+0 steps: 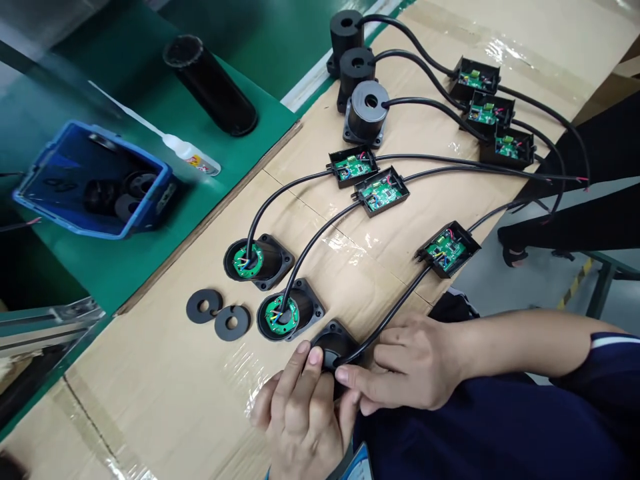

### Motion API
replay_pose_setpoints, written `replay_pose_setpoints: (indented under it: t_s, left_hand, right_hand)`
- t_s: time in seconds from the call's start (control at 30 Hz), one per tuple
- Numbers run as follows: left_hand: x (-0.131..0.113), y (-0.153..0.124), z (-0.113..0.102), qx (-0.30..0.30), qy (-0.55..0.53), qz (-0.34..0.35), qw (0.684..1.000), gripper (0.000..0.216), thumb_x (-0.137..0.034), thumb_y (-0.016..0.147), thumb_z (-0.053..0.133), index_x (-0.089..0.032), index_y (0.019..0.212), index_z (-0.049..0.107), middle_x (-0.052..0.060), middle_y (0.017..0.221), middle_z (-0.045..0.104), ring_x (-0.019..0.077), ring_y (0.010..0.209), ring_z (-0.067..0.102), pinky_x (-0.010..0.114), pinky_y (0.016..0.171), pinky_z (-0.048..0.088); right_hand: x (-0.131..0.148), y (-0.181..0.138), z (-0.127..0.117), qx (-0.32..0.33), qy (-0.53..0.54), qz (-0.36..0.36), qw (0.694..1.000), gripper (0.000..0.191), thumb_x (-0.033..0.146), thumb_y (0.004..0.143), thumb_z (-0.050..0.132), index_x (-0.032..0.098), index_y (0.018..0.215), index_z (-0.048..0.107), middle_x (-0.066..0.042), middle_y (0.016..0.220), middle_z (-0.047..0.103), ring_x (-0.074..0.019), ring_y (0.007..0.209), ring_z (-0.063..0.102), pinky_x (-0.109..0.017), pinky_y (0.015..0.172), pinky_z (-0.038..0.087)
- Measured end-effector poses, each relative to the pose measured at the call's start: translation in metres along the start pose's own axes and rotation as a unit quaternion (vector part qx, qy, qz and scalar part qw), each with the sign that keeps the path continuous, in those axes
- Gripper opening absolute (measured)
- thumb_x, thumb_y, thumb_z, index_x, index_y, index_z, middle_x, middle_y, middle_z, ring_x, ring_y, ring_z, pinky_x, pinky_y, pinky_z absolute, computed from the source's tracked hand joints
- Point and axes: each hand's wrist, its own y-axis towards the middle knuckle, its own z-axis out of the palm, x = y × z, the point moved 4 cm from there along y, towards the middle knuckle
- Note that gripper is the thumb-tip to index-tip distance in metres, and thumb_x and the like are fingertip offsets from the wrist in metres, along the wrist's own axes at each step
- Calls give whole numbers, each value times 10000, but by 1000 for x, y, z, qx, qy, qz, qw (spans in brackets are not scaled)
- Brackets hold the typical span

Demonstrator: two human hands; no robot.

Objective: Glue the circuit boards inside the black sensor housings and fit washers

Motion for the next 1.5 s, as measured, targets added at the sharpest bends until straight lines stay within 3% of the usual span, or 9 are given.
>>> replay_pose_setpoints:
  t_s: [0.1, 0.27, 0.37, 0.57, 0.8, 0.93, 1.03, 1.23, 1.5]
  left_hand:
    - [8, -3, -5, 4, -106, -21, 994, 232, -318, 934, 647, -200, 1131, 615, 110, 1181, 695, 273, 1145, 677, 392, 855, 487]
    - [23, 8, -1, 65, -238, -238, 940, 314, -229, 999, 547, -238, 1311, 577, 83, 1235, 674, 196, 1171, 656, 343, 928, 568]
    - [18, 21, 8, 95, -302, -257, 913, 205, -250, 1025, 518, -248, 1207, 614, 61, 1149, 708, 179, 1153, 677, 309, 916, 590]
    - [15, 27, 16, -6, -383, -297, 874, 57, -190, 991, 563, -236, 990, 530, 11, 951, 677, 128, 936, 718, 266, 859, 606]
    - [19, 5, 16, 46, -444, -340, 828, 122, -242, 1053, 470, -260, 1158, 529, 53, 1170, 738, 156, 1232, 653, 319, 1018, 550]
    - [13, -5, 15, -13, -473, -387, 792, 114, -231, 1056, 463, -275, 1158, 490, 45, 1227, 730, 136, 1182, 681, 296, 980, 555]
    - [9, -6, 16, -56, -440, -368, 817, 148, -187, 1044, 467, -266, 1168, 484, 50, 1218, 733, 145, 1137, 702, 311, 931, 565]
    - [8, -2, 1, -109, -161, -135, 972, 270, 24, 866, 628, -232, 899, 550, -11, 1015, 790, 180, 1031, 659, 367, 874, 455]
    - [7, 14, -7, -87, -85, -110, 987, 268, 35, 876, 564, -213, 978, 557, -5, 881, 771, 168, 779, 611, 404, 845, 351]
  right_hand:
    - [2, 9, 0, 16, -24, 10, 1000, 337, 450, 980, 643, 148, 1107, 722, 63, 599, 522, -110, 489, 532, -295, 436, 379]
    - [7, 17, -5, 37, -41, -17, 998, 326, 436, 988, 638, 123, 1026, 723, 55, 586, 504, -110, 477, 511, -298, 444, 391]
    - [6, 17, -5, 41, -41, -16, 998, 325, 433, 989, 635, 124, 1024, 730, 56, 580, 495, -110, 470, 502, -293, 424, 373]
    - [4, 16, 0, -9, -30, -35, 999, 326, 413, 1005, 599, 120, 993, 743, 68, 572, 482, -82, 460, 476, -261, 419, 373]
    - [-4, 18, 4, 7, -20, -15, 1000, 256, 409, 997, 606, 171, 957, 691, 75, 591, 531, -86, 477, 525, -276, 438, 369]
    - [-18, 30, 4, 20, -1, -51, 998, 231, 388, 1011, 553, 216, 920, 677, 75, 598, 531, -101, 468, 511, -285, 425, 366]
    - [-27, 38, 5, 43, 32, -90, 995, 238, 370, 1015, 527, 239, 881, 675, 77, 591, 523, -111, 459, 502, -294, 396, 344]
    - [-29, 37, 5, 54, 59, -112, 990, 222, 345, 1011, 548, 208, 932, 704, 79, 575, 528, -95, 448, 490, -259, 403, 387]
    - [-14, 40, 4, 19, 44, -118, 992, 227, 326, 961, 581, 177, 800, 640, 65, 576, 525, -101, 469, 520, -273, 433, 408]
